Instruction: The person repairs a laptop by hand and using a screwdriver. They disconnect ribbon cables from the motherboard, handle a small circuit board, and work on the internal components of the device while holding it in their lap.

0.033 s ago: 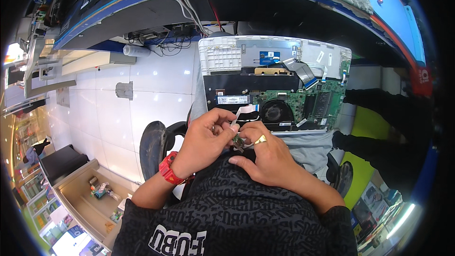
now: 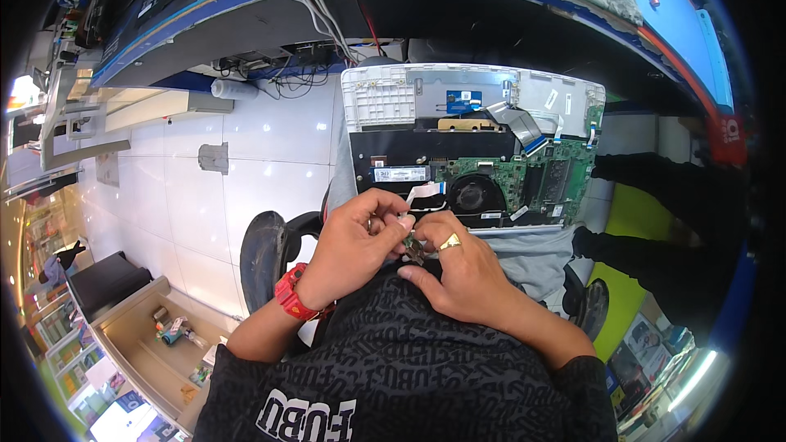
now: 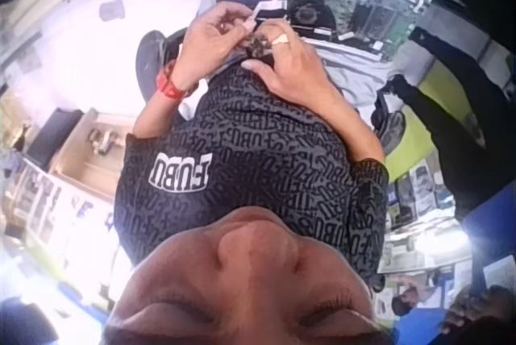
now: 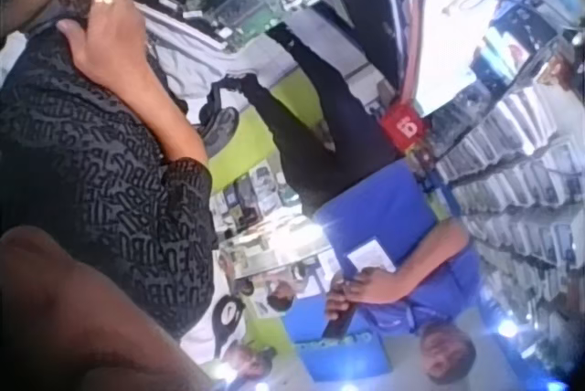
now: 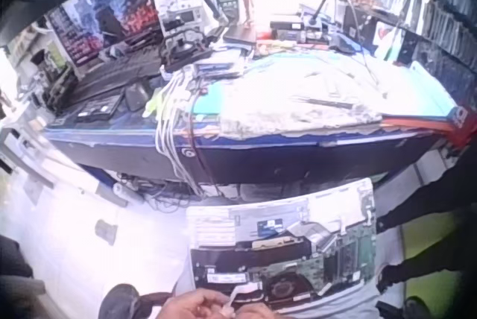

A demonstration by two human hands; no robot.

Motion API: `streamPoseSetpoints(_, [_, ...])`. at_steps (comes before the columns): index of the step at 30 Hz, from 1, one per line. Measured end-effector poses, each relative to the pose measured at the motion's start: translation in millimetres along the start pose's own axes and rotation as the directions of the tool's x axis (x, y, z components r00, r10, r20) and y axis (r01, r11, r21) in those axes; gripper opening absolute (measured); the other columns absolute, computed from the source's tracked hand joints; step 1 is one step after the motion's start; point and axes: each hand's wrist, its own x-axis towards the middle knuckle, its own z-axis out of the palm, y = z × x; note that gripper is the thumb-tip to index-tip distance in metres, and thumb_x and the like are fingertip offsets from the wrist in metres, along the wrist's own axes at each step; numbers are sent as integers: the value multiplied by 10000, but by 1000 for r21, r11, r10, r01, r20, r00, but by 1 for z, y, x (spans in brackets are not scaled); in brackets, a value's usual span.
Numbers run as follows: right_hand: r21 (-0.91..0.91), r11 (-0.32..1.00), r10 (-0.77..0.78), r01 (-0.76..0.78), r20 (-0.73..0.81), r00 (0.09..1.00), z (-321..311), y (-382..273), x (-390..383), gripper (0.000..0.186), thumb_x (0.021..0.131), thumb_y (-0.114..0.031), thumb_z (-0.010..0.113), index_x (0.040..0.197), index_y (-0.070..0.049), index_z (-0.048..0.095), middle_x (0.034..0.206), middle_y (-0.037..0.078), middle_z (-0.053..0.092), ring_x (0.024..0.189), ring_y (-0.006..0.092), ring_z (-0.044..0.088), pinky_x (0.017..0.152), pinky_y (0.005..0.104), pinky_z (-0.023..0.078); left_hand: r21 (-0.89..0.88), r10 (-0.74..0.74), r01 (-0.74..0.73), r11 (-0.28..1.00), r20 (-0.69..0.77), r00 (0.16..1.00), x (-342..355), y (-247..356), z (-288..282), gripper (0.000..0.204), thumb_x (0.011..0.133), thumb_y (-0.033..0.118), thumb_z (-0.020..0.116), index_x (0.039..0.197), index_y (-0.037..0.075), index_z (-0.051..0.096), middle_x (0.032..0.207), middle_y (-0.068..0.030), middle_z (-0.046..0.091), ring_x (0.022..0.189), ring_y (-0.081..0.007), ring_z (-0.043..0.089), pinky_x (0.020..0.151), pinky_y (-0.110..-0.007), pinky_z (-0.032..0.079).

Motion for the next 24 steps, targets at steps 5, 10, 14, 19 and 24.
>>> streamPoseSetpoints(5, [278,946,196,-167,-80,977,0,18,-11,258,952,-57,732,1168,39,628,1037,119,673,859,228,702,742,347,565,165,157,-163,973,47,986,11,1,-2,221,1047,168,678,1158,-23,682,1008,-39,640,848,-103,632,758,-249,528])
streamPoseSetpoints(10, [708,614,487,-349,8,874,-10,16,-8,247,1029,-49,665,1250,43,604,1026,58,671,880,97,653,749,254,537,501,481,-507,701,193,855,27,0,-5,200,989,151,701,1142,25,723,1076,-80,607,1012,-217,586,885,-337,476])
streamPoseSetpoints(14, [705,630,445,-327,18,895,-6,21,-11,286,1026,-37,662,1291,38,584,1053,57,665,907,82,636,770,240,525,423,511,-535,731,180,841,33,-13,2,140,979,152,708,1051,33,700,1110,-89,631,1075,-258,573,996,-411,427])
streamPoseSetpoints(19, [674,697,392,-244,-73,917,4,25,-7,282,1011,-32,680,1274,34,603,1099,61,682,949,91,636,824,265,528,337,482,-500,798,142,864,34,-15,4,143,988,177,713,988,38,683,1064,-68,646,1048,-230,575,1040,-403,372])
streamPoseSetpoints(24, [629,702,451,-334,-31,892,2,20,-5,304,1004,-30,694,1287,33,601,1119,68,694,952,92,653,819,262,544,359,539,-557,749,158,827,37,-18,2,190,973,194,735,1015,15,686,1047,-125,656,1003,-314,573,912,-424,449])
